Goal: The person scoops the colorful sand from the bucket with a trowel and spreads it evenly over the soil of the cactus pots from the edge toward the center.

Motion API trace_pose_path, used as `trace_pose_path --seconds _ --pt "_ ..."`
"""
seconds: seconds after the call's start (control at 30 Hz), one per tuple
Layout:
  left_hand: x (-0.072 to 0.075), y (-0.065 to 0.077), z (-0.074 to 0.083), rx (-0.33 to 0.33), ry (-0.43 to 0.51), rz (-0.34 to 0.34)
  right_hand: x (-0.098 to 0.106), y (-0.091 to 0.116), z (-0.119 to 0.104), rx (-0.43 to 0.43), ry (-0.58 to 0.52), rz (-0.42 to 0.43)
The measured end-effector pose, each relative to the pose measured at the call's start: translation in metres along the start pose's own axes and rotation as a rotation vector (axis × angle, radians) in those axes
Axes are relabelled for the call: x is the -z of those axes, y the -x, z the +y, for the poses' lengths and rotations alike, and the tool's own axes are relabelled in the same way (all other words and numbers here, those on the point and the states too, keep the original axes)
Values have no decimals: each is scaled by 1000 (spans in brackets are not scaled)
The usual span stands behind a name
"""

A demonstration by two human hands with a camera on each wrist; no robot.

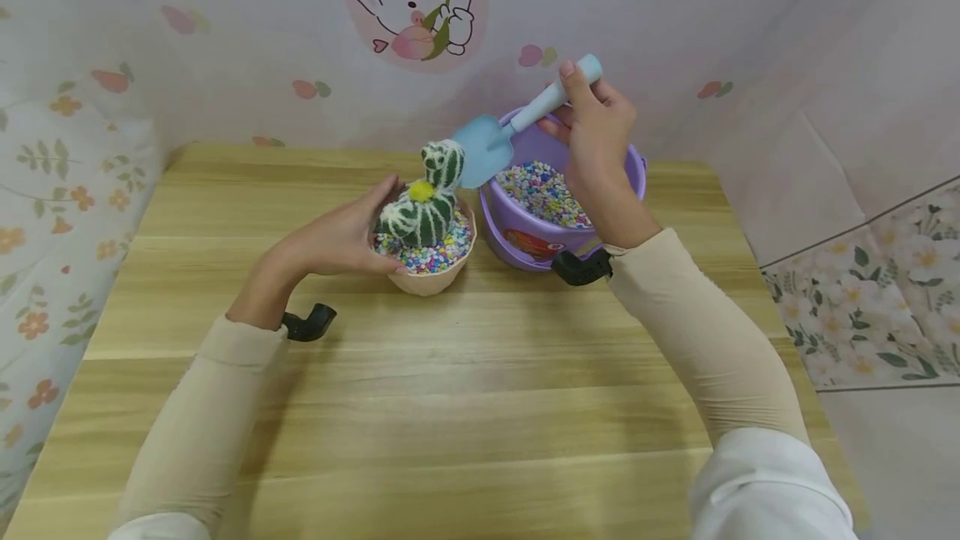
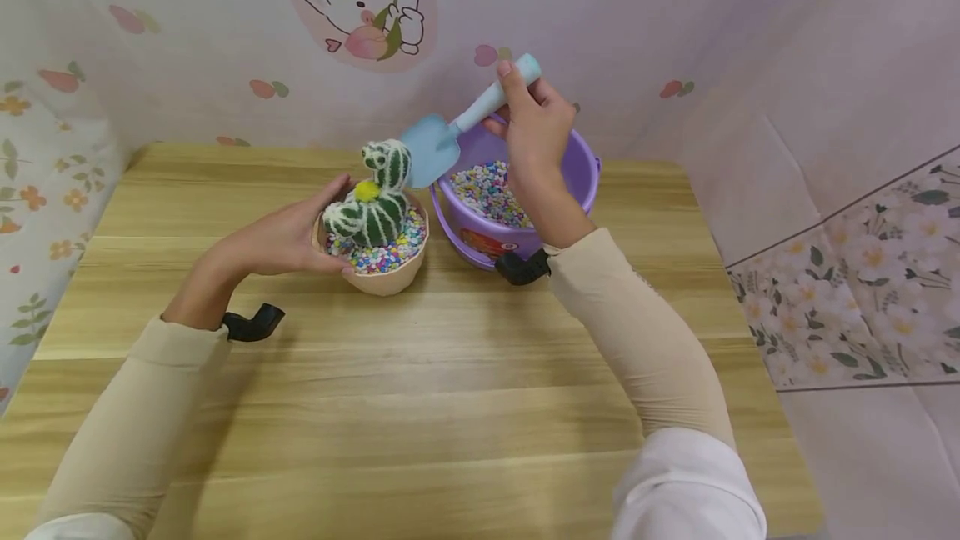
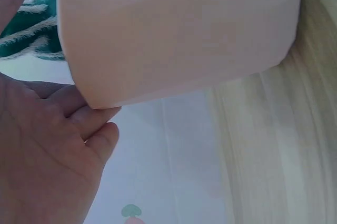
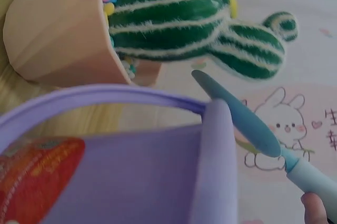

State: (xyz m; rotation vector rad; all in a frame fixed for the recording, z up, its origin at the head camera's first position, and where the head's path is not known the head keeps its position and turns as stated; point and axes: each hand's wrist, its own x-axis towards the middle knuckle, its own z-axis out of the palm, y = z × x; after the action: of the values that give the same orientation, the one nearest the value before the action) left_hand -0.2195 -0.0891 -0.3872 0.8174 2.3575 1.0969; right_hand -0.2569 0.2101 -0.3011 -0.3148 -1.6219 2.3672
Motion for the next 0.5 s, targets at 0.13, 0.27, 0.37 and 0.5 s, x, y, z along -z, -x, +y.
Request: trace_pose_path --seconds 0.13,0.27,0.37,0.5 --pt "0 0 -1 -3 7 0 6 -5 -6 -20 -45 28" --pt "0 1 0 5 1 4 12 -9 -11 -43 -90 58" --pt "-1 3 1 10 6 8 17 -11 -16 -30 -111 78" --pt "-1 7 2 28 -19 48 29 -15 -25 -2 -145 84"
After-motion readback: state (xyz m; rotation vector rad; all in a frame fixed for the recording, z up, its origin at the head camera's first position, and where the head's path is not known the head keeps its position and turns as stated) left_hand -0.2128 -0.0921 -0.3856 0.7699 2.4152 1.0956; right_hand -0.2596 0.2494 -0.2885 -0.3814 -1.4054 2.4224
